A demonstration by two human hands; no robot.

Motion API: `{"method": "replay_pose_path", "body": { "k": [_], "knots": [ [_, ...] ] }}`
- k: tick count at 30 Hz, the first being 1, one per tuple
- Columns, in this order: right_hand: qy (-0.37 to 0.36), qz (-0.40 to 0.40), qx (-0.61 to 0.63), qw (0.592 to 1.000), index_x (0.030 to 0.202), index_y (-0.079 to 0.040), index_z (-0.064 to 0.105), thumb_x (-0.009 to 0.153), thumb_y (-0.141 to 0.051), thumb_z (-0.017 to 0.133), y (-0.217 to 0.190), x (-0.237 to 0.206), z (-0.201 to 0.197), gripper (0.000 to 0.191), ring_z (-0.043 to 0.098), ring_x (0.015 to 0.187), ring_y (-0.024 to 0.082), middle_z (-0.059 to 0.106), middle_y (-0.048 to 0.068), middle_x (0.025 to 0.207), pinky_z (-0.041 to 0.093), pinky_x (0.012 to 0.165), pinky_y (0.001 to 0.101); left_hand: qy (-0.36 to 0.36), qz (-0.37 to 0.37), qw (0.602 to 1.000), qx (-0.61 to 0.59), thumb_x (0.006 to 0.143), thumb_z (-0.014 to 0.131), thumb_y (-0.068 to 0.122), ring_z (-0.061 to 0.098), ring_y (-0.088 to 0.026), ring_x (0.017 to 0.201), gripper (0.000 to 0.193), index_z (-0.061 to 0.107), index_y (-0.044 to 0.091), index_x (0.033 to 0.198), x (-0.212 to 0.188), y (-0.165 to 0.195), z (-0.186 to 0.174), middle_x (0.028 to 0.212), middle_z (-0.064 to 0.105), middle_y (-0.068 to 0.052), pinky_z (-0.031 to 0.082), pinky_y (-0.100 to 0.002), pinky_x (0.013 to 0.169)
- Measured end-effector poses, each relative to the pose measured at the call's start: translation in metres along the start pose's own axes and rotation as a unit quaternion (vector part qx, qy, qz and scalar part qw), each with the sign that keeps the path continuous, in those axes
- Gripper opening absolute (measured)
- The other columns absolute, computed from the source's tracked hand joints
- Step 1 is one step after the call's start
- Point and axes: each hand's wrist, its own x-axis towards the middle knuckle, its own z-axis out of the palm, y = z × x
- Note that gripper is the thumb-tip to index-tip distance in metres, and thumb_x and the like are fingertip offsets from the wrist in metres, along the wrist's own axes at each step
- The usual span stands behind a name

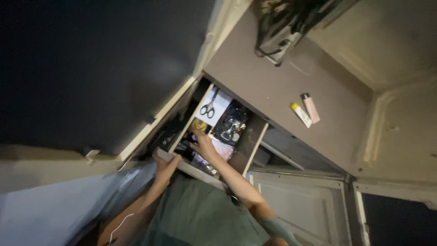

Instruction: The person empties a vanity drawer of cosmetics and small accessories onto the desk, sorting and rearranging the items back into the drawer. They then open a lower drawer, removing papers, scissors, a pouch, and bottles and placing them on the desk.

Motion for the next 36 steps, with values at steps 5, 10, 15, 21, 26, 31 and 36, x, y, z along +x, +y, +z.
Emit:
{"method": "replay_pose_path", "body": {
  "k": [5,10,15,21,26,31,36],
  "knots": [
    [0.047,0.323,0.163,0.931,0.131,-0.011,0.063,0.076,-0.013,0.08,-0.033,-0.046,-0.128,0.057,0.068,0.072,0.023,0.074,0.01,0.091,0.057,0.065,0.0411,-0.022,-0.177,0.974,-0.138,0.082,0.075,0.015,0.062,-0.026,0.106,0.106,0.001,0.011,0.157,0.0,-0.003,0.001,0.129,0.053,-0.017,0.058,-0.044,0.071],
    [0.336,0.147,0.035,0.93,0.124,-0.005,0.058,0.082,-0.006,0.083,-0.038,-0.104,-0.287,0.049,0.066,0.088,0.016,0.066,0.008,0.103,0.058,0.079,0.0325,-0.039,-0.147,0.973,-0.174,0.085,0.076,0.01,0.059,-0.025,0.113,0.101,0.004,0.017,0.156,0.002,-0.008,0.002,0.137,0.048,-0.016,0.062,-0.043,0.068],
    [0.346,0.259,-0.222,0.874,0.146,-0.01,0.049,0.08,-0.016,0.083,0.018,-0.143,-0.384,0.075,0.07,0.082,0.029,0.07,0.018,0.1,0.057,0.077,0.0396,-0.045,-0.171,0.966,-0.186,0.084,0.074,0.01,0.06,-0.028,0.112,0.101,0.003,0.016,0.155,-0.001,-0.01,0.001,0.135,0.048,-0.017,0.063,-0.046,0.067],
    [0.343,0.294,-0.276,0.848,0.144,-0.011,0.052,0.076,-0.019,0.086,0.124,-0.167,-0.419,0.077,0.072,0.092,0.039,0.072,0.022,0.1,0.055,0.086,0.0482,-0.033,-0.19,0.974,-0.118,0.085,0.077,0.015,0.058,-0.03,0.118,0.107,-0.001,0.016,0.158,0.002,-0.007,0.002,0.14,0.047,-0.019,0.06,-0.048,0.072],
    [0.356,0.245,-0.28,0.857,0.151,-0.008,0.046,0.081,-0.018,0.087,0.144,-0.16,-0.423,0.083,0.068,0.104,0.045,0.069,0.028,0.113,0.053,0.09,0.0499,-0.031,-0.212,0.972,-0.096,0.081,0.078,0.018,0.055,-0.031,0.122,0.108,0.002,0.018,0.158,0.003,-0.008,0.0,0.143,0.045,-0.017,0.058,-0.055,0.076],
    [0.424,0.077,-0.54,0.723,0.149,0.002,0.049,0.079,-0.021,0.087,0.076,-0.135,-0.376,0.082,0.062,0.112,0.048,0.06,0.034,0.13,0.054,0.092,0.0513,-0.038,-0.193,0.97,-0.14,0.077,0.078,0.021,0.053,-0.032,0.125,0.112,0.0,0.019,0.158,0.002,-0.006,-0.001,0.144,0.042,-0.017,0.059,-0.057,0.077],
    [0.35,0.095,-0.25,0.898,0.105,-0.005,0.073,0.083,-0.008,0.072,0.039,-0.067,-0.22,0.022,0.066,0.089,0.029,0.066,0.013,0.096,0.053,0.077,0.0443,-0.043,-0.213,0.97,-0.107,0.079,0.079,0.026,0.054,-0.033,0.124,0.112,0.0,0.019,0.159,0.003,-0.001,-0.001,0.144,0.044,-0.017,0.058,-0.058,0.076]
  ]
}}
